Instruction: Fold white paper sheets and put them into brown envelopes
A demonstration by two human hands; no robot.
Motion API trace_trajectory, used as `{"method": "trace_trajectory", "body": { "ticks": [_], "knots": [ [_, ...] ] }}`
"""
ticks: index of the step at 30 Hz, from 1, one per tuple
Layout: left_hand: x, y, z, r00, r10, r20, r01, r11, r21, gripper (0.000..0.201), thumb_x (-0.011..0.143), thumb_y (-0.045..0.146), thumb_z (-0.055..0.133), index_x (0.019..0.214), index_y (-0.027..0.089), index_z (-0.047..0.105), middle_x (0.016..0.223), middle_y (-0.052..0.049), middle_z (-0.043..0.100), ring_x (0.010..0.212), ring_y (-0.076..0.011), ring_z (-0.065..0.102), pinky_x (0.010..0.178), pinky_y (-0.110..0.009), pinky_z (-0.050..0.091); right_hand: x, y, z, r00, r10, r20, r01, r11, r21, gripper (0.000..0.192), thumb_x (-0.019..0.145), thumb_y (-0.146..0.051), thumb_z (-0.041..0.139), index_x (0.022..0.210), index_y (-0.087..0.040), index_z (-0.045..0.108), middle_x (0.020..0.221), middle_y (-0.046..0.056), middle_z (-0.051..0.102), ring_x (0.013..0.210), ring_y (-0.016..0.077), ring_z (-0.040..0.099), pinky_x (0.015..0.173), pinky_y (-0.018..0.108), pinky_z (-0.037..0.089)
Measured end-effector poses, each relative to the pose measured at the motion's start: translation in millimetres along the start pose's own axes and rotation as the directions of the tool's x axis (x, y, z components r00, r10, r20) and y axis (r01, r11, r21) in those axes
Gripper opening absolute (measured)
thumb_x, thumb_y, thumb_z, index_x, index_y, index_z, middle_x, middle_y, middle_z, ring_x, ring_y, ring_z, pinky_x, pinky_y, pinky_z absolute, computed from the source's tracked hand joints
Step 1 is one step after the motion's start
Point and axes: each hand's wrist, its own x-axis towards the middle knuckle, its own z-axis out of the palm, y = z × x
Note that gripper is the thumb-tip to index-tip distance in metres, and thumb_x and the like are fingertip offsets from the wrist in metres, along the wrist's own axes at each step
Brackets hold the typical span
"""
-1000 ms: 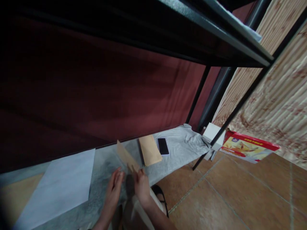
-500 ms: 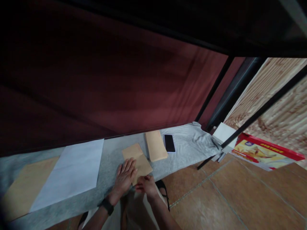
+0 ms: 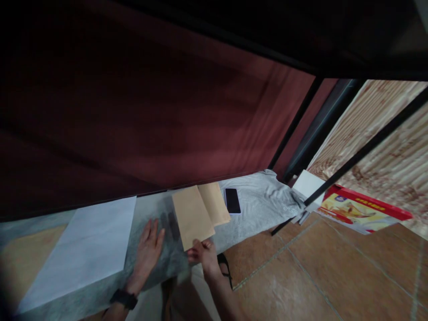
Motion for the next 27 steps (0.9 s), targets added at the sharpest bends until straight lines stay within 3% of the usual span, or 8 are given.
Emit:
{"method": "trace_trajectory", "body": {
  "ticks": [5,9,16,22,27],
  "knots": [
    [-32.2,-5.4,-9.3,0.997,0.047,-0.054,-0.053,0.993,-0.107,0.057,0.098,0.041,0.041,0.154,0.030,0.033,0.164,-0.009,0.029,0.147,-0.0309,0.036,0.116,-0.054,0.040,29.6,-41.6,-13.2,0.986,-0.080,-0.144,0.102,0.983,0.155,0.053,0.049,-0.056,0.092,0.068,-0.019,0.059,0.067,0.005,0.070,0.062,0.0197,0.069,0.057,0.029,0.058],
    [-55.1,-18.1,-14.2,0.996,0.079,-0.048,-0.085,0.989,-0.123,0.057,0.098,0.035,0.045,0.153,0.037,0.034,0.167,-0.004,0.023,0.147,-0.0330,0.037,0.115,-0.057,0.042,43.4,-44.6,-29.3,0.986,-0.068,-0.152,0.091,0.984,0.150,0.047,0.053,-0.050,0.092,0.067,-0.018,0.060,0.069,0.007,0.072,0.063,0.0198,0.071,0.058,0.028,0.058],
    [-75.5,-32.6,-21.4,0.997,0.075,-0.028,-0.077,0.993,-0.090,0.044,0.097,0.033,0.047,0.141,0.030,0.053,0.164,-0.006,0.032,0.145,-0.0293,0.040,0.116,-0.051,0.042,55.4,-29.5,-46.3,0.978,-0.061,-0.201,0.096,0.980,0.172,0.040,0.064,-0.047,0.089,0.068,-0.019,0.060,0.072,0.008,0.075,0.071,0.0219,0.075,0.064,0.028,0.060],
    [-74.9,-27.9,-35.8,0.994,0.090,-0.061,-0.088,0.995,0.035,0.043,0.098,0.038,0.044,0.137,0.024,0.056,0.161,-0.011,0.037,0.148,-0.0303,0.036,0.117,-0.053,0.039,55.4,-31.2,-56.8,0.993,-0.010,-0.120,0.013,1.000,0.022,0.043,0.075,-0.058,0.076,0.079,-0.016,0.069,0.083,0.013,0.078,0.070,0.0218,0.075,0.061,0.027,0.059],
    [-68.6,-36.5,-71.6,0.993,-0.105,-0.063,0.118,0.959,0.258,0.056,0.099,0.043,0.036,0.149,0.017,0.045,0.163,-0.016,0.033,0.153,-0.0320,0.022,0.121,-0.058,0.025,54.0,-22.4,-65.0,0.996,0.038,-0.082,-0.045,0.995,-0.085,0.048,0.073,-0.064,0.073,0.079,-0.016,0.071,0.080,0.012,0.077,0.062,0.0207,0.072,0.058,0.030,0.058]
  ]
}}
